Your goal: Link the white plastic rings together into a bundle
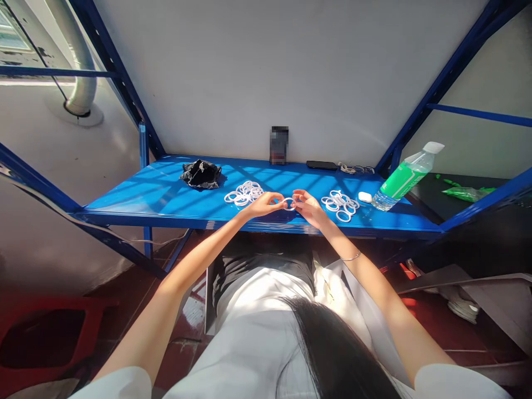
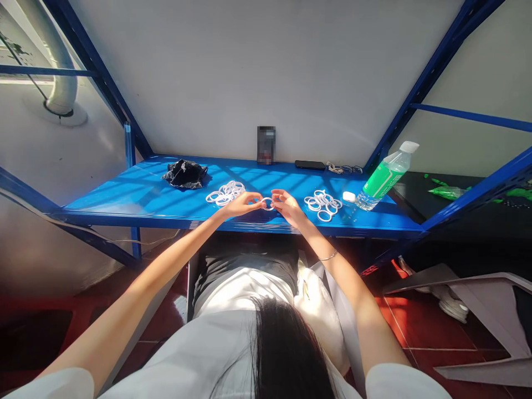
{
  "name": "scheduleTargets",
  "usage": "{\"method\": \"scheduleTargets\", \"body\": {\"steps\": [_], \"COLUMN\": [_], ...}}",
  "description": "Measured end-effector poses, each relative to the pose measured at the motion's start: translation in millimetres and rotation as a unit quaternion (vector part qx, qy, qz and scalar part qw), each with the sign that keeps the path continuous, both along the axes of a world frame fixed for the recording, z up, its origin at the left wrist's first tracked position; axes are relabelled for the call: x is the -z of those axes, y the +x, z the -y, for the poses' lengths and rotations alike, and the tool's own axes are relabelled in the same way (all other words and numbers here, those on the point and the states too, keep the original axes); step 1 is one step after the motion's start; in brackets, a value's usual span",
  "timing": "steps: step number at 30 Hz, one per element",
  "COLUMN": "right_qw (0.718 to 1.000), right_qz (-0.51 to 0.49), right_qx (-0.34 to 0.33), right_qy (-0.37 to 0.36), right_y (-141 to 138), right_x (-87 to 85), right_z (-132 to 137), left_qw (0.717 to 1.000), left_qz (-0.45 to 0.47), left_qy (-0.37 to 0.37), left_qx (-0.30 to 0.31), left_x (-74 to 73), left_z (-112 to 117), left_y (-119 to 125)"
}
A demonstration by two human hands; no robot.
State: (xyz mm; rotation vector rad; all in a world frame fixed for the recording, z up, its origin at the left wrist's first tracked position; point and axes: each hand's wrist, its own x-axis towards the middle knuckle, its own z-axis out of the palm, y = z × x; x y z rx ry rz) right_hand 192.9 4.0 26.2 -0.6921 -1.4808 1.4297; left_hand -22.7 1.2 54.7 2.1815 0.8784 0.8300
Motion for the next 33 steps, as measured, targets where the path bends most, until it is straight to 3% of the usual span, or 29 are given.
{"method": "scheduleTargets", "body": {"steps": [5, 8, 11, 26, 33], "right_qw": [0.996, 0.991, 0.987, 0.99, 0.982], "right_qz": [0.073, 0.102, 0.123, 0.131, 0.158], "right_qx": [-0.028, -0.055, -0.066, -0.044, -0.089], "right_qy": [0.039, 0.07, 0.076, 0.009, 0.052], "right_y": [-7, -7, -6, -9, -9], "right_x": [1.0, 0.6, -0.8, -4.1, -9.4], "right_z": [4, 7, 9, 6, 11], "left_qw": [0.993, 0.98, 0.971, 0.973, 0.969], "left_qz": [0.069, 0.09, 0.092, 0.127, 0.144], "left_qy": [-0.088, -0.154, -0.186, -0.17, -0.185], "left_qx": [0.024, 0.091, 0.119, 0.089, 0.079], "left_x": [-2.0, 6.6, 17.1, 26.8, 19.8], "left_z": [1, 0, -3, -9, -3], "left_y": [0, 4, 8, 10, 16]}}
